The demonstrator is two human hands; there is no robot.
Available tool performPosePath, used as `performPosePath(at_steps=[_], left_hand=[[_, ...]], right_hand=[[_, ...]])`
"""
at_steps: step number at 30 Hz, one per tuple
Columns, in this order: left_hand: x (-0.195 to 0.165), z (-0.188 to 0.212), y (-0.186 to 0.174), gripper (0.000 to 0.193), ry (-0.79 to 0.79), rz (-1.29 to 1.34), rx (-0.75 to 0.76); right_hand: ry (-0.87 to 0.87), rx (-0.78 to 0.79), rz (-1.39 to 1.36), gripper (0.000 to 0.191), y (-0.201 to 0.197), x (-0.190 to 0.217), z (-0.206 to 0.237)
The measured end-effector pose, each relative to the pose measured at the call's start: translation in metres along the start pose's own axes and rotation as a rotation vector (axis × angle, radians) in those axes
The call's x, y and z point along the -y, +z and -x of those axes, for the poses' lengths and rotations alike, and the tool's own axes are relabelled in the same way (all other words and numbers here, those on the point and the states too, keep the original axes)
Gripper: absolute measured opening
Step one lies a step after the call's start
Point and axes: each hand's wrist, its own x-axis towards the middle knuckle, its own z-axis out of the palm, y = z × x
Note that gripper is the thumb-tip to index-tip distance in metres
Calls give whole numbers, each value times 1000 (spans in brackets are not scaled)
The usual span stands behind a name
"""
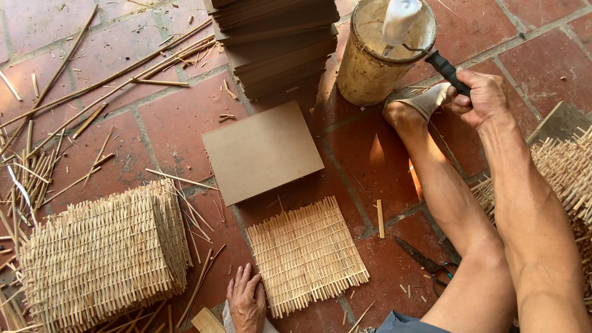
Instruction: The person sits on a tiled floor and weaves thin bamboo strips into a square mat. They apply glue to a cardboard backing with a roller, press the woven mat onto it, and stack the finished unit with others.
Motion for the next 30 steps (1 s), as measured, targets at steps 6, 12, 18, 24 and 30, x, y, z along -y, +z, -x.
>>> performPosePath(at_steps=[6,12,18,24,30], left_hand=[[-3,1,-4,28,5,-4,1],[-8,1,-8,28,44,14,-34],[-12,1,-13,28,69,38,-61],[-14,-1,-19,25,115,57,-92],[-13,-3,-22,22,151,101,-131]], right_hand=[[82,98,-159,21,-9,-16,-9],[33,73,-129,24,0,-15,-1],[-170,3,59,19,24,-12,14],[-114,45,-13,25,23,-16,18],[99,243,-354,41,12,-34,18]])
